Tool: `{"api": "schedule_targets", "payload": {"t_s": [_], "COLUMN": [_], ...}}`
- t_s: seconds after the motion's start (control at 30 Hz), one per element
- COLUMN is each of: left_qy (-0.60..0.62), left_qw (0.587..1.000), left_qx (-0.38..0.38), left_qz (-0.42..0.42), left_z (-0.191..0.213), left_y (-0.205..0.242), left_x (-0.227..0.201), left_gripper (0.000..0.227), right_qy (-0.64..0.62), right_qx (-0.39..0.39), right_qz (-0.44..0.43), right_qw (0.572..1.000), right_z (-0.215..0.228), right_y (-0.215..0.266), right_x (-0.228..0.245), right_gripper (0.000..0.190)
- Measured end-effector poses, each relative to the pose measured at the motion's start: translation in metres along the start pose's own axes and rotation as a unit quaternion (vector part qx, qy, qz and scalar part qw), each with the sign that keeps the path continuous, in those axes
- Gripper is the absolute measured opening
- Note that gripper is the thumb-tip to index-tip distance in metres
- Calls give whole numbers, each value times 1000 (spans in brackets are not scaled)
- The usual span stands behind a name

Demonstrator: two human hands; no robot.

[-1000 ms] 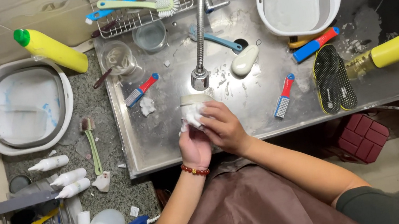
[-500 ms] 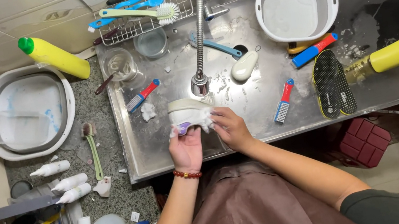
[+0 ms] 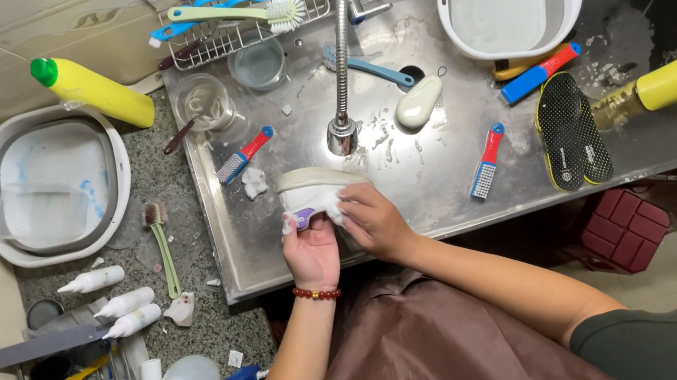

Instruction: Cleaning a white sneaker using a cloth and soapy water at a sink.

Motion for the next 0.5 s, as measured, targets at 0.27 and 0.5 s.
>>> {"api": "schedule_targets", "payload": {"t_s": [0.27,0.5], "left_qy": [35,18], "left_qw": [998,999], "left_qx": [-47,-40], "left_qz": [27,29], "left_z": [-12,-23], "left_y": [0,2], "left_x": [-8,-4], "left_gripper": [33,42], "right_qy": [120,57], "right_qx": [11,-6], "right_qz": [-20,-140], "right_qw": [993,988], "right_z": [20,6], "right_y": [31,43], "right_x": [-44,-66], "right_gripper": [28,25]}}
Point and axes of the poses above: each hand's wrist, its own y-axis away from the middle knuckle, its own z-axis out of the back of the hand, x = y × z, the point moved 5 cm from there along -y, towards the middle knuckle, and after that the axes turned 2 degrees about y, right-handed, at the moved point
